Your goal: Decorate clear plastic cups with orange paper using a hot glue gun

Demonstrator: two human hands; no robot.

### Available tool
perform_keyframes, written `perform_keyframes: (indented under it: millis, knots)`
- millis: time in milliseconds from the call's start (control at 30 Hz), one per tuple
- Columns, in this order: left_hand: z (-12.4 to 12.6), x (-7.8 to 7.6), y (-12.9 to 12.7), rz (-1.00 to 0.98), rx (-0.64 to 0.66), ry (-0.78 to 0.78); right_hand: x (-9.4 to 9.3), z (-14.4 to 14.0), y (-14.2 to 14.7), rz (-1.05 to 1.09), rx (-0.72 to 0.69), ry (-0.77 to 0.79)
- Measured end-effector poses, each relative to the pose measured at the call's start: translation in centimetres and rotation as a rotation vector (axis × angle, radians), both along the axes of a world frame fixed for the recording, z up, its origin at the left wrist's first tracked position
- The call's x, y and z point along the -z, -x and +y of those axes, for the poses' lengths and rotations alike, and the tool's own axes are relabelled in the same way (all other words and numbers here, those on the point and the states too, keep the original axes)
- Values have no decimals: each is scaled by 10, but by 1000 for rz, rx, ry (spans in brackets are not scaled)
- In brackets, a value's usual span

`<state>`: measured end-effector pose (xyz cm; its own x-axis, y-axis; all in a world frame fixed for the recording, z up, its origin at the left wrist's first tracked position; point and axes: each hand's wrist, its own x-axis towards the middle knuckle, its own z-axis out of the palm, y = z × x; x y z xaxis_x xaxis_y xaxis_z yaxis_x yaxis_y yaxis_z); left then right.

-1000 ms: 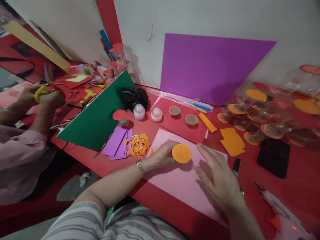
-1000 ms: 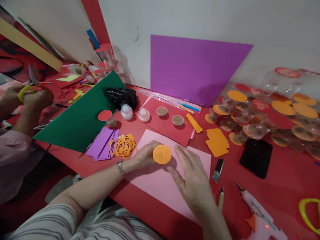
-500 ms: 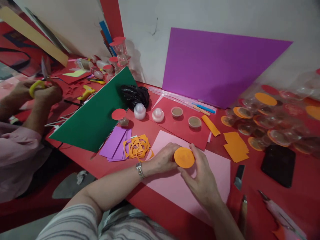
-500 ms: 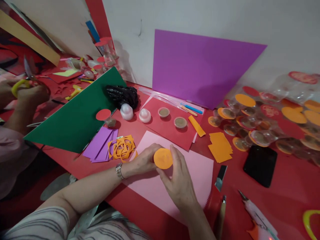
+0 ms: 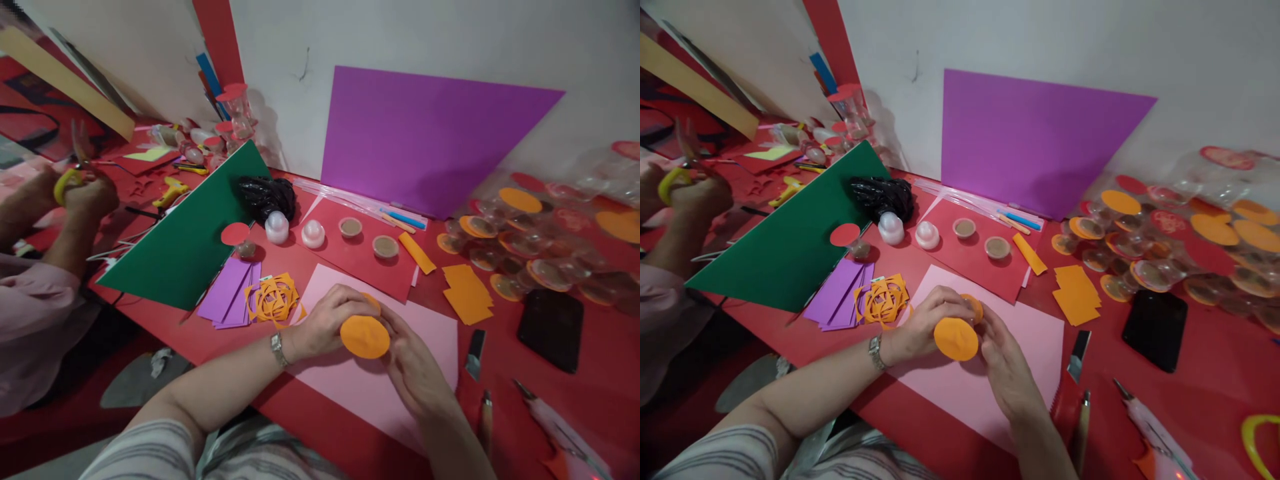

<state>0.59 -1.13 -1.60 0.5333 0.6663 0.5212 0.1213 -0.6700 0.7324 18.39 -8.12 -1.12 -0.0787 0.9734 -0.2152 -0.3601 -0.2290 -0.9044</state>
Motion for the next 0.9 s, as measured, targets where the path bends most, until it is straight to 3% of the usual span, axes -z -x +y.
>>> perform_keyframes:
  millis: [167,333,433,500,567,633,767,900]
  knots:
    - [-4,2,0,57,42,-14,-4,5,6,20,94,117]
    - [3,-4,2,-13,204,-39,3,4,-2,-149,286,1]
    - [6,-9,5,-58,86,161,2,1,-10,-485,383,-225]
    - [7,-12,6,-75,24,353,-1,-1,-14,-824,418,-536]
    - [6,-14,6,-59,55,491,-2,-1,-13,-1093,405,-845]
    - [6,-14,6,-24,105,523,-2,-1,-9,-1220,352,-1029]
    - [3,-9,4,20,149,451,-7,0,-3,-1240,204,-1099]
    - [2,-3,4,38,130,344,-32,4,-17,-1236,115,-1090]
